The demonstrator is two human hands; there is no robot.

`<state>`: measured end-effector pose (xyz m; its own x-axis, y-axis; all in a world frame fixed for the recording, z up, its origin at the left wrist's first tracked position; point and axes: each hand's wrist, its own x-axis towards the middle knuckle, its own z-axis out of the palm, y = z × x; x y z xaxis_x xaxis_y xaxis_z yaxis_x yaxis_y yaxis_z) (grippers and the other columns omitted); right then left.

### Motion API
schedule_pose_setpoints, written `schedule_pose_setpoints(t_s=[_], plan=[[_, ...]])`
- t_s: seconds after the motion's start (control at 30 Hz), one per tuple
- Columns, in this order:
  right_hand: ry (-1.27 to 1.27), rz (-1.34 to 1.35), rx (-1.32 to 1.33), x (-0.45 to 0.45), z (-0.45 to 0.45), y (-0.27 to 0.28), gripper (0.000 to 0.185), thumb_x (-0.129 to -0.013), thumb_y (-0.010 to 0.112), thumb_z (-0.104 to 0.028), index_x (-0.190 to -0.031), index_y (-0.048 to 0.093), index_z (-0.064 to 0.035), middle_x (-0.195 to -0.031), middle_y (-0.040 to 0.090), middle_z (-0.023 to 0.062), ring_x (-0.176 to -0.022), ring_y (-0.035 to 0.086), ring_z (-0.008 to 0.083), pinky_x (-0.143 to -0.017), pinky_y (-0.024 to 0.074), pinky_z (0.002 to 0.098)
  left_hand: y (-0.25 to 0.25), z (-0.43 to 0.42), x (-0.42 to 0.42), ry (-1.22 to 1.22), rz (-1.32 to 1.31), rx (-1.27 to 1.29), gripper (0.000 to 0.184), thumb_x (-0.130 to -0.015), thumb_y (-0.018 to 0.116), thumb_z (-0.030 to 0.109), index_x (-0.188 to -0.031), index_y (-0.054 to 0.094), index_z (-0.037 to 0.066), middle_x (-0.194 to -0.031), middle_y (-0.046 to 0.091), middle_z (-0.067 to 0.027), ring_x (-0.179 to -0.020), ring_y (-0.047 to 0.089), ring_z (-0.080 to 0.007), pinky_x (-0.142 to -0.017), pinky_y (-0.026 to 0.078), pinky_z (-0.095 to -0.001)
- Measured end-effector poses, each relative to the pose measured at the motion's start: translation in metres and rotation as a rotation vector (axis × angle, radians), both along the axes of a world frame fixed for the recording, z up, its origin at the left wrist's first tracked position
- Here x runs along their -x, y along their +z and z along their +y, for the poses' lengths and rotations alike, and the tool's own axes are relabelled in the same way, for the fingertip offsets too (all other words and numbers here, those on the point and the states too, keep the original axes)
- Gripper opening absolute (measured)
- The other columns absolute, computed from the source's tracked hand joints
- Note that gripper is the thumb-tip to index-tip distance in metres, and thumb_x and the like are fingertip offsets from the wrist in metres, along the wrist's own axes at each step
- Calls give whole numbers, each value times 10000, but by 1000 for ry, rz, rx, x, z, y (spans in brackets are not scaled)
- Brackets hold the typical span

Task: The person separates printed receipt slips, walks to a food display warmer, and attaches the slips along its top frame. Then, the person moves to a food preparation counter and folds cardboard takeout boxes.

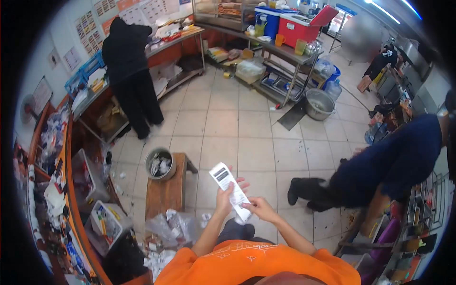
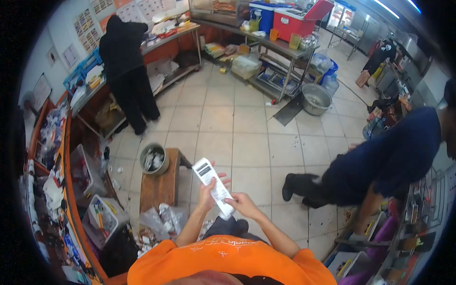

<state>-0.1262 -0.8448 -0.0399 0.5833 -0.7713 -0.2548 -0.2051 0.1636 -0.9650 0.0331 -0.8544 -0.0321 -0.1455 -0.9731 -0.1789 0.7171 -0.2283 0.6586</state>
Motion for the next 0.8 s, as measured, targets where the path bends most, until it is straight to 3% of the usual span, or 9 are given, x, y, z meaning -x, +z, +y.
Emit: schedule_pose_setpoints(t_s=[0.07, 0.1, 0.13, 0.23, 0.37, 0.53, 0.6, 0.63, 0.8], plan=[[-156, 51, 38, -7, -29, 3, 284, -868, 549, -241, -1058, 592, -35, -705, 626, 70, -638, 570, 117, -603, 458, 276, 15, -44, -1, 188, -140, 202, 583, -898, 473, 180, -1391, 173, 97, -1013, 560, -155, -957, 590, -305, -775, 520, -400], [-158, 106, 145, -14, -42, 12, 217, -869, 532, -208, -974, 577, -24, -655, 602, 138, -589, 597, 191, -560, 459, 348, 13, -56, -8, 192, -161, 239, 591, -896, 485, 192, -1392, 177, 102, -856, 575, -77, -823, 604, -214, -719, 523, -354], [-160, 103, 158, -20, -61, 23, 217, -869, 532, -208, -974, 577, -24, -655, 602, 138, -589, 597, 191, -560, 459, 348, 15, -75, -10, 240, -55, 202, 599, -862, 489, 104, -1387, 202, 108, -743, 499, 1, -641, 521, -100, -630, 495, -285], [-145, 356, 742, -49, -127, 29, 97, -856, 505, -124, -830, 497, -31, -676, 566, 215, -617, 560, 398, -520, 438, 460, 24, -143, -31, 388, 135, 77, 661, -754, 450, -20, -1369, 252, 122, -676, 385, 40, -543, 382, -44, -534, 415, -221], [-123, 291, 853, -79, -247, 38, 88, -816, 495, -56, -900, 504, -30, -748, 606, 187, -657, 587, 384, -548, 454, 445, 34, -258, -64, 434, 191, 121, 560, -828, 447, 38, -1356, 281, 124, -706, 397, 27, -593, 408, -53, -557, 407, -209], [-305, -263, 320, -111, -407, 50, 130, -838, 547, -114, -886, 564, 5, -737, 618, 139, -564, 593, 286, -492, 459, 376, 114, -403, -58, 337, 139, 54, 469, -905, 438, 162, -1345, 293, 93, -748, 422, 14, -603, 415, -60, -564, 403, -201], [-319, 160, 1300, -109, -450, 72, 128, -813, 584, -106, -862, 578, 12, -725, 619, 136, -518, 588, 259, -434, 430, 351, 90, -465, -76, 258, 184, 219, 454, -908, 434, 167, -1337, 309, 84, -768, 440, 13, -584, 406, -59, -545, 388, -198], [-294, 221, 1343, -109, -475, 79, 112, -799, 603, -102, -862, 591, -10, -727, 620, 135, -498, 578, 279, -398, 418, 339, 86, -490, -86, 214, 209, 366, 445, -914, 430, 177, -1332, 317, 75, -785, 456, 8, -579, 400, -59, -532, 376, -199], [-232, 228, 851, -109, -595, 100, 121, -796, 622, -135, -880, 626, -48, -739, 624, 109, -517, 587, 226, -464, 452, 326, 122, -617, -94, 267, 34, 275, 349, -931, 414, 185, -1249, 420, 44, -765, 490, -11, -557, 393, -69, -506, 359, -210]])
